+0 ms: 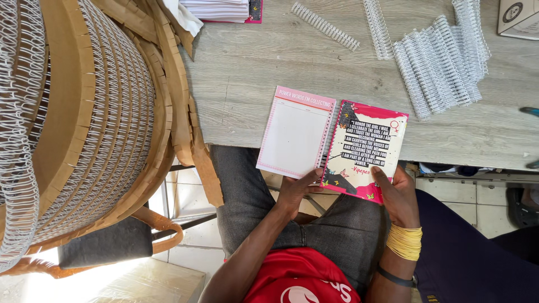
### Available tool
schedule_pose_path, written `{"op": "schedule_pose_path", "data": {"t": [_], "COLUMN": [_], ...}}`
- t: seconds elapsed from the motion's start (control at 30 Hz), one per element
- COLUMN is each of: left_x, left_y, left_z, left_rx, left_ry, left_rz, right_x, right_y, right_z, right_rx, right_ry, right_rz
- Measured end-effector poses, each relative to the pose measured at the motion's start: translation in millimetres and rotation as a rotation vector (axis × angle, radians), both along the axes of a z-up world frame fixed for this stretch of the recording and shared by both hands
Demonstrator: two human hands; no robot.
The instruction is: The person assembles spiral-bound notebooks by inserting metal spiral coils into the punched holes of the paper stacks. They handle the notebooks and coils by hand, aligning the pages and securing the binding. The person also stacks the completed notebooks on the table.
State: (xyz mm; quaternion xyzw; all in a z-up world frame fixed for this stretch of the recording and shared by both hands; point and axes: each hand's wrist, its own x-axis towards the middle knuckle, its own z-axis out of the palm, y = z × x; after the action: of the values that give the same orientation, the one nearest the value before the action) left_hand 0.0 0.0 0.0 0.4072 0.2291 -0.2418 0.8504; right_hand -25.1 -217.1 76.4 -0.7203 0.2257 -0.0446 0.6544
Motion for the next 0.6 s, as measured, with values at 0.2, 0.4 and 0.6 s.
{"op": "schedule_pose_path", "data": {"t": [0.2, 0.4, 0.6], "left_x": [11, -9, -13], "left_y": [4, 5, 20], "left_z": [36, -14, 46], "left_rx": [0.071, -0.225, -0.39], "left_ry": [-0.029, 0.077, -0.105], "left_rz": [0.078, 0.074, 0.057], "right_x": [-4, -18, -10], "right_y": [3, 4, 3], "right_z": [7, -37, -64], "right_rx": [0.099, 0.37, 0.434], "right_ry": [0.025, -0.011, -0.092], "right_rz": [0.019, 0.025, 0.244]}}
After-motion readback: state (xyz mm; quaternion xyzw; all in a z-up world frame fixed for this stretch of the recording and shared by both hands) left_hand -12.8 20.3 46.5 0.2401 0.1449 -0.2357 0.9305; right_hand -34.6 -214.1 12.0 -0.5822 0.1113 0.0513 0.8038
